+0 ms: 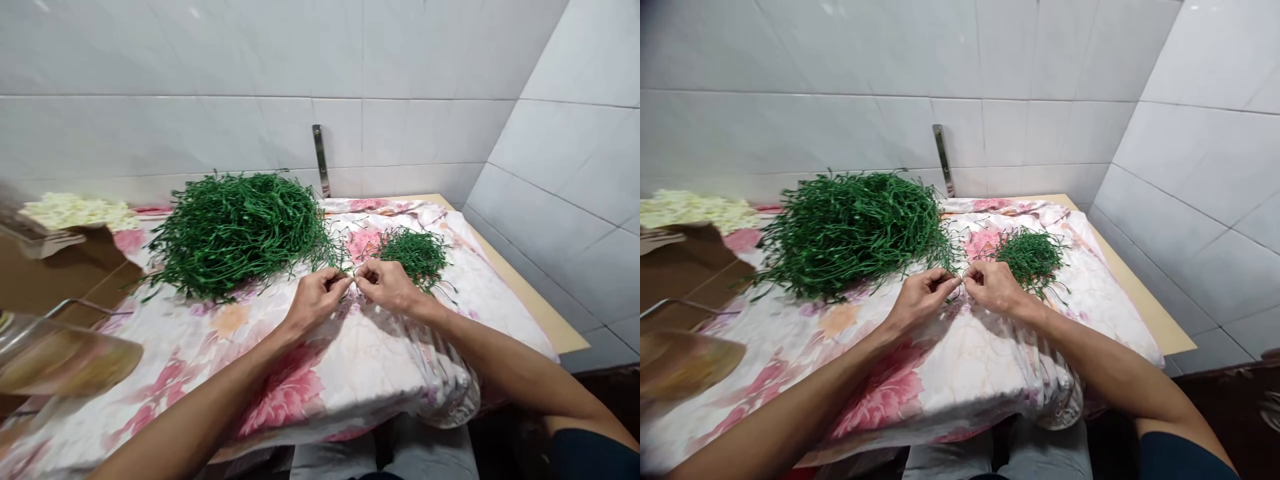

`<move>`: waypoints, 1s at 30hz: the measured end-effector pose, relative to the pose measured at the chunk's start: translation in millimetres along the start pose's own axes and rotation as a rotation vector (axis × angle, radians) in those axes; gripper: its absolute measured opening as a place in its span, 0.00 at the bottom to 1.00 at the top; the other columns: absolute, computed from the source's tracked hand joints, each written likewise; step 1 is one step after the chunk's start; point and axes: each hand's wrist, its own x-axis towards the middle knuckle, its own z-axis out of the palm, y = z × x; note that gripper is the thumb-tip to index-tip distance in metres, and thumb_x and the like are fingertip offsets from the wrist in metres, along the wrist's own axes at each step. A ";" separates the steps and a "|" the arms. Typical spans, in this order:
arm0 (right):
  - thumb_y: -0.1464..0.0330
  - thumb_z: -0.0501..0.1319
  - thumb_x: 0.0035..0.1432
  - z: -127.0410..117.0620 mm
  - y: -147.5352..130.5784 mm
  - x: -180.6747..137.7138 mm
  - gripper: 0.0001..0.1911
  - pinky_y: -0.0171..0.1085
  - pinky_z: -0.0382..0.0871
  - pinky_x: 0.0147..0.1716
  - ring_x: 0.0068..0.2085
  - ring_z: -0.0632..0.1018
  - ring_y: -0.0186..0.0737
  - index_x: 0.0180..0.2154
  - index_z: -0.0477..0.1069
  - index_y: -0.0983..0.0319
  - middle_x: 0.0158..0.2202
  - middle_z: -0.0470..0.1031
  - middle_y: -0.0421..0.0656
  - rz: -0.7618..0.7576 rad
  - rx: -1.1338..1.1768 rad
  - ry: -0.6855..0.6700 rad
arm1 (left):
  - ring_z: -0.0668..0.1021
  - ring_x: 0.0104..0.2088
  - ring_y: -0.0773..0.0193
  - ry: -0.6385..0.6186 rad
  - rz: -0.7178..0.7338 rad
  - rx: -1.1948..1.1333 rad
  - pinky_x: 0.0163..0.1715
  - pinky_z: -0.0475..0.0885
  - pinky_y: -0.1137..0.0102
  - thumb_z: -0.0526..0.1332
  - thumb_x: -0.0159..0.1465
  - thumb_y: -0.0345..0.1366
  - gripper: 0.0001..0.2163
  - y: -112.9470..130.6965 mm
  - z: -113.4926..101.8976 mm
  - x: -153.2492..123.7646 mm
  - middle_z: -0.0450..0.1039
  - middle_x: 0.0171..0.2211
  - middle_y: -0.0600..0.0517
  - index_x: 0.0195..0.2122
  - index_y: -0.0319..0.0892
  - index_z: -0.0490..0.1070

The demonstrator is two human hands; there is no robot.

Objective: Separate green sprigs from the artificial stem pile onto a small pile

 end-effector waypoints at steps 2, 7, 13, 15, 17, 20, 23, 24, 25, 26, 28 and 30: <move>0.72 0.61 0.57 -1.1 0.0 1.6 0.04 0.30 0.65 0.27 0.25 0.74 0.32 0.30 0.74 0.62 0.23 0.75 0.38 -0.023 -0.011 -0.015 | 0.65 0.26 0.68 -0.008 -0.003 0.004 0.26 0.58 0.72 0.61 0.65 0.45 0.15 0.1 -0.3 -0.3 0.63 0.23 0.56 0.26 0.40 0.69; 0.73 0.61 0.55 -5.1 1.2 4.9 0.04 0.30 0.64 0.28 0.26 0.74 0.31 0.30 0.75 0.63 0.24 0.76 0.38 -0.049 -0.030 -0.036 | 0.62 0.24 0.69 -0.023 -0.002 0.018 0.25 0.56 0.72 0.61 0.64 0.45 0.16 -0.6 -1.7 -0.5 0.58 0.21 0.57 0.24 0.40 0.66; 0.75 0.61 0.52 -11.4 -5.1 11.7 0.05 0.29 0.61 0.25 0.24 0.73 0.32 0.27 0.74 0.63 0.20 0.74 0.36 -0.003 -0.091 -0.145 | 0.64 0.25 0.69 -0.060 0.097 0.152 0.26 0.57 0.73 0.60 0.66 0.41 0.14 -0.1 -5.7 1.1 0.61 0.22 0.56 0.26 0.39 0.69; 0.75 0.62 0.52 -9.8 -4.7 12.6 0.04 0.30 0.61 0.26 0.25 0.73 0.32 0.28 0.74 0.63 0.21 0.74 0.37 -0.018 -0.096 -0.127 | 0.65 0.26 0.69 -0.047 0.114 0.194 0.27 0.58 0.73 0.60 0.66 0.40 0.12 0.1 -6.7 1.3 0.64 0.23 0.56 0.27 0.39 0.71; 0.75 0.62 0.54 -5.9 -0.4 11.9 0.03 0.30 0.62 0.27 0.26 0.73 0.32 0.30 0.74 0.63 0.24 0.75 0.37 -0.078 -0.108 -0.073 | 0.66 0.26 0.69 -0.042 0.095 0.182 0.27 0.58 0.72 0.59 0.66 0.40 0.12 -1.7 -6.1 1.4 0.65 0.23 0.56 0.28 0.39 0.72; 0.74 0.60 0.56 0.2 9.7 8.5 0.04 0.31 0.63 0.30 0.27 0.72 0.32 0.31 0.74 0.63 0.27 0.75 0.38 -0.209 -0.142 0.011 | 0.65 0.25 0.69 -0.040 0.069 0.112 0.26 0.57 0.72 0.59 0.66 0.42 0.14 -7.5 -1.4 0.8 0.63 0.22 0.56 0.27 0.39 0.71; 0.73 0.59 0.58 2.0 17.0 3.6 0.05 0.32 0.65 0.31 0.28 0.72 0.33 0.32 0.74 0.62 0.27 0.75 0.39 -0.274 -0.135 0.038 | 0.64 0.25 0.69 0.003 0.082 0.046 0.26 0.57 0.73 0.60 0.66 0.42 0.15 -11.4 6.1 -1.1 0.61 0.22 0.57 0.25 0.39 0.69; 0.72 0.59 0.59 1.5 18.3 2.0 0.05 0.32 0.65 0.31 0.28 0.72 0.33 0.32 0.74 0.62 0.27 0.75 0.39 -0.268 -0.123 0.040 | 0.64 0.26 0.69 0.018 0.082 0.027 0.26 0.57 0.73 0.60 0.66 0.42 0.15 -11.6 8.5 -1.9 0.61 0.22 0.56 0.24 0.39 0.68; 0.71 0.59 0.59 0.7 19.1 0.5 0.05 0.32 0.66 0.31 0.27 0.73 0.33 0.32 0.74 0.62 0.27 0.76 0.39 -0.248 -0.108 0.038 | 0.65 0.26 0.69 0.027 0.077 0.005 0.27 0.58 0.73 0.61 0.65 0.42 0.16 -11.4 10.5 -2.5 0.62 0.22 0.56 0.24 0.38 0.68; 0.70 0.60 0.60 -0.3 19.7 -0.6 0.06 0.32 0.66 0.30 0.27 0.74 0.34 0.32 0.74 0.62 0.27 0.76 0.40 -0.220 -0.092 0.036 | 0.65 0.26 0.69 0.028 0.059 -0.017 0.26 0.58 0.73 0.61 0.65 0.42 0.15 -10.8 12.1 -3.0 0.63 0.22 0.56 0.24 0.38 0.69; 0.68 0.60 0.61 -2.0 20.8 -1.9 0.06 0.32 0.67 0.28 0.26 0.74 0.35 0.33 0.75 0.61 0.27 0.77 0.40 -0.155 -0.059 0.024 | 0.67 0.26 0.69 0.014 0.020 -0.079 0.27 0.59 0.73 0.62 0.64 0.42 0.13 -9.8 14.3 -3.2 0.68 0.24 0.54 0.28 0.37 0.74; 0.65 0.61 0.62 -3.0 22.1 -2.3 0.07 0.32 0.67 0.26 0.25 0.74 0.35 0.34 0.75 0.61 0.25 0.76 0.39 -0.104 -0.027 -0.001 | 0.69 0.27 0.68 -0.010 -0.009 -0.147 0.27 0.61 0.73 0.62 0.64 0.42 0.12 -9.5 15.4 -3.0 0.71 0.26 0.53 0.32 0.37 0.77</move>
